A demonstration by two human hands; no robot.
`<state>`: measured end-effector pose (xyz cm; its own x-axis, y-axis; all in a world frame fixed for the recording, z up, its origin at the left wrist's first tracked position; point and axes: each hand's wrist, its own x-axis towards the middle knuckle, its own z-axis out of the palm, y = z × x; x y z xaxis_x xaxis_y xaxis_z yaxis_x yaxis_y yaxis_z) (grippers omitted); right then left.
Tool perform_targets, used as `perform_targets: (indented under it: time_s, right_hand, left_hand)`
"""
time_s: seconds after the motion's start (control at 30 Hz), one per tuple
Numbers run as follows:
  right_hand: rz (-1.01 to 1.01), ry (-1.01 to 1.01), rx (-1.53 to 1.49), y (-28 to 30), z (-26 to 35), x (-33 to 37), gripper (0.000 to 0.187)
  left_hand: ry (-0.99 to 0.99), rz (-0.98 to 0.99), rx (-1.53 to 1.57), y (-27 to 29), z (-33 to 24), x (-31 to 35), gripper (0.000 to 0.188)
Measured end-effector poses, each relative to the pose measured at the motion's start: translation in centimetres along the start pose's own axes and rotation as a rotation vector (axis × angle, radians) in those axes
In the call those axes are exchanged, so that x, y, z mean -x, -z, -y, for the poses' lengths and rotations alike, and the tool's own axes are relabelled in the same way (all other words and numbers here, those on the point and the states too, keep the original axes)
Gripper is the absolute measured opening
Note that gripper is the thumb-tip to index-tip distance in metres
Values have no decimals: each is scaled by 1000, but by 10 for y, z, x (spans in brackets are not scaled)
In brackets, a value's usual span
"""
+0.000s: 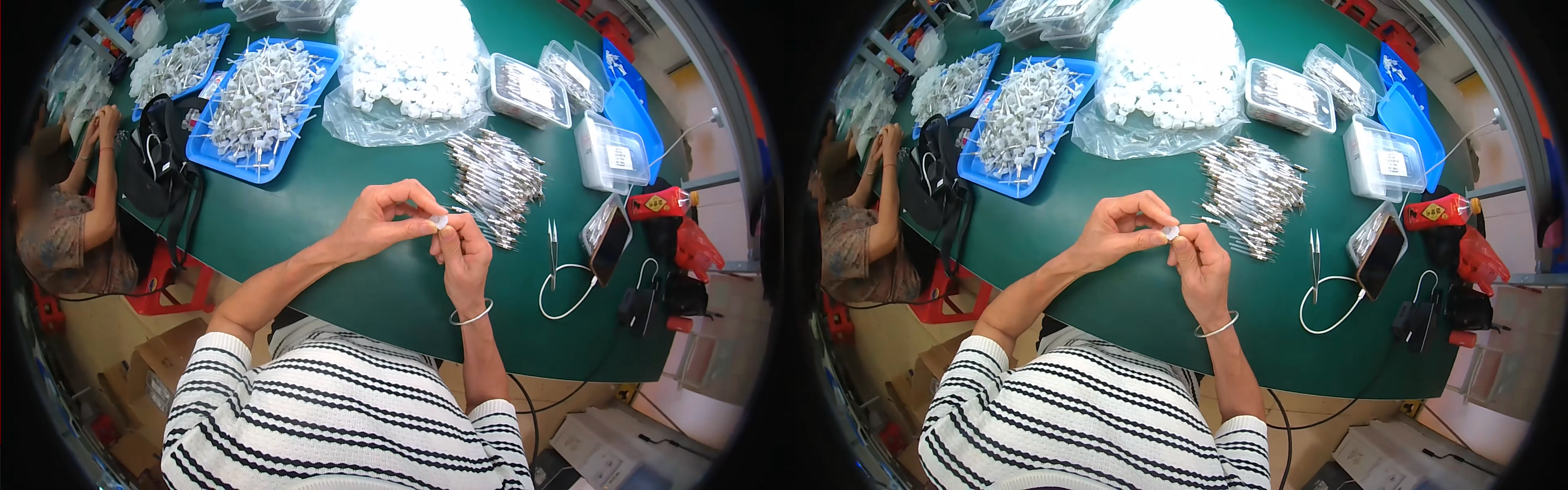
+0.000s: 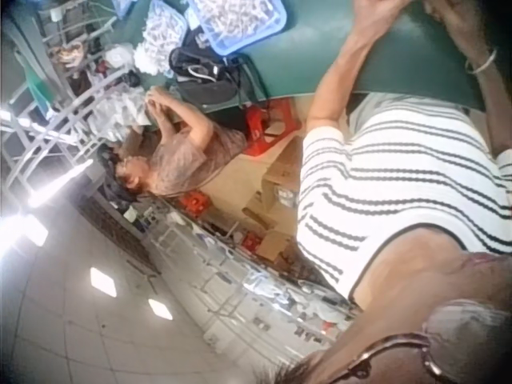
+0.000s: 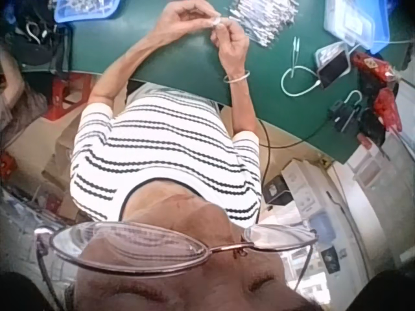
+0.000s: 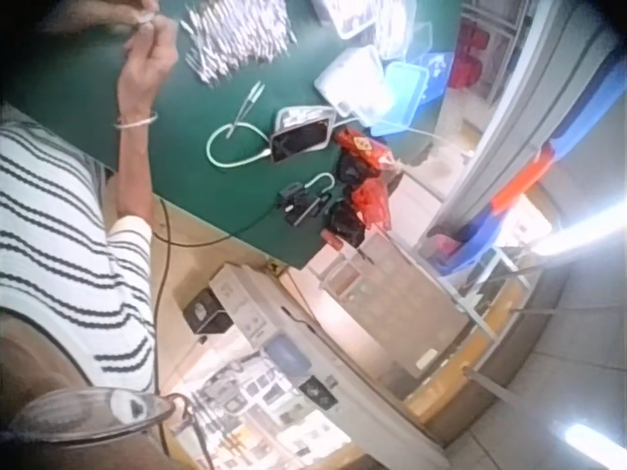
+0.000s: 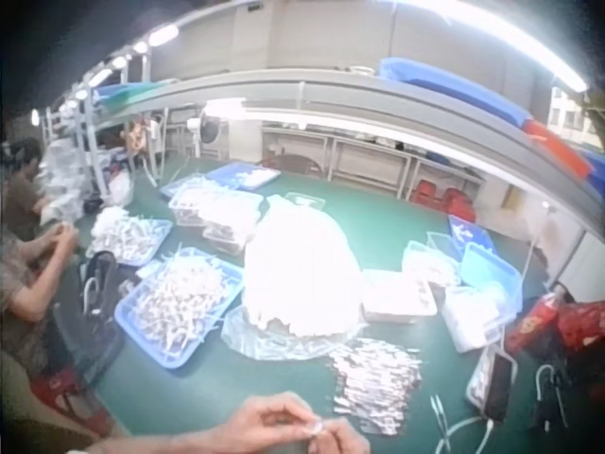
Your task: The person repeatedly picks up small white plastic caps and metal rods from a green workbench. They insert the metal rods into the caps and place the assembled units into a blue tray. The process is repetitive and involves handling small parts with both hands.
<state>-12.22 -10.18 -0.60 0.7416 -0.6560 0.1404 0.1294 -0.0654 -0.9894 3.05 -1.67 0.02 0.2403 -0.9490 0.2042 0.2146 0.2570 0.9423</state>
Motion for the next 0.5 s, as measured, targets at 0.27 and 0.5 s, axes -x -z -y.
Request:
perform_targets:
  time_s: [0.27,0.5]
  right_hand:
    - [-178,142,45,-4,-1,-2,9]
    - [-161,226,145,-6,-1,-1,12]
  left_hand:
    - [101,-167,5,-11,-16,14,26]
    - [65,-229,-187,-16,-14,18,14]
